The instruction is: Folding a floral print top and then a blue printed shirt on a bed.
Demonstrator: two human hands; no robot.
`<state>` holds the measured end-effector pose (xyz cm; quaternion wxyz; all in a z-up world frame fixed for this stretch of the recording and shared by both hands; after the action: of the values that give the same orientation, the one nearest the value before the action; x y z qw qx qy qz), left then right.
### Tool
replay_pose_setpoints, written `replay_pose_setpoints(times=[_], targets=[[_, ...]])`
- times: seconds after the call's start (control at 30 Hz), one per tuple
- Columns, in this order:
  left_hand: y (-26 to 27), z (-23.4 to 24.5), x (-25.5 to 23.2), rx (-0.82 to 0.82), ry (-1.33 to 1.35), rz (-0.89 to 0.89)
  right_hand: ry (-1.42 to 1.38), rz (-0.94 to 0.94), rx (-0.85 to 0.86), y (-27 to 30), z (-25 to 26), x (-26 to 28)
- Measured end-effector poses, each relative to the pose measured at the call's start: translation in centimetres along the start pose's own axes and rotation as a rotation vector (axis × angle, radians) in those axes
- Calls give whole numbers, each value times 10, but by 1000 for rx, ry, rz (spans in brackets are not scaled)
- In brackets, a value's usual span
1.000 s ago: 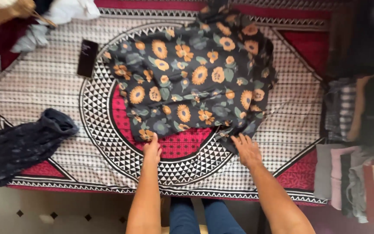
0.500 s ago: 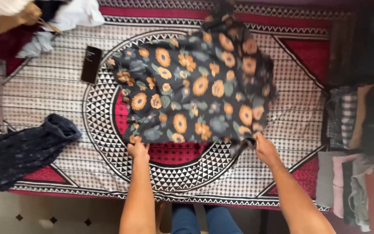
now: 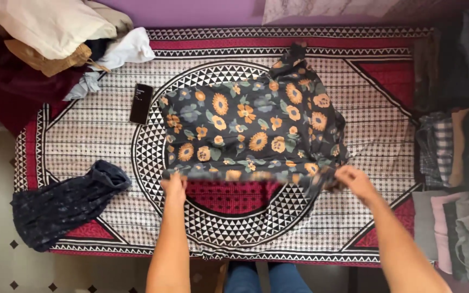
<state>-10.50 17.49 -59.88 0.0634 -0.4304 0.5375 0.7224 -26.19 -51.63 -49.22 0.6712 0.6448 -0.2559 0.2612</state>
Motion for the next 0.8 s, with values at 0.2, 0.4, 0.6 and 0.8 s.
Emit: replay_pose_setpoints(times=[0.2,0.4,0.6,0.8], targets=[[69,-109,-110,-21,87,12,100,262,-437,-31,12,130],[47,-79,-75,-193,-861,-230,362,152,-515,-43,-20,122],[99,-153,-77,146,-1455,-575,719,351,-325,-71,-72,127],[118,-247,-117,426,-1495,-927,886,335,-231,-113,-99,209]])
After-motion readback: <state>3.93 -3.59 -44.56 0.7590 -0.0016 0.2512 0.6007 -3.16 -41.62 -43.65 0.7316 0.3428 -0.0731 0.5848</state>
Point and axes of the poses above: each hand's wrist, its own y-axis away from the middle knuckle, its own z-axis out of the back of the hand, x = y × z, the point moved 7 cm from there along -y, towards the middle knuckle, and after that the axes turned 7 degrees about x, right-handed, at the moved point
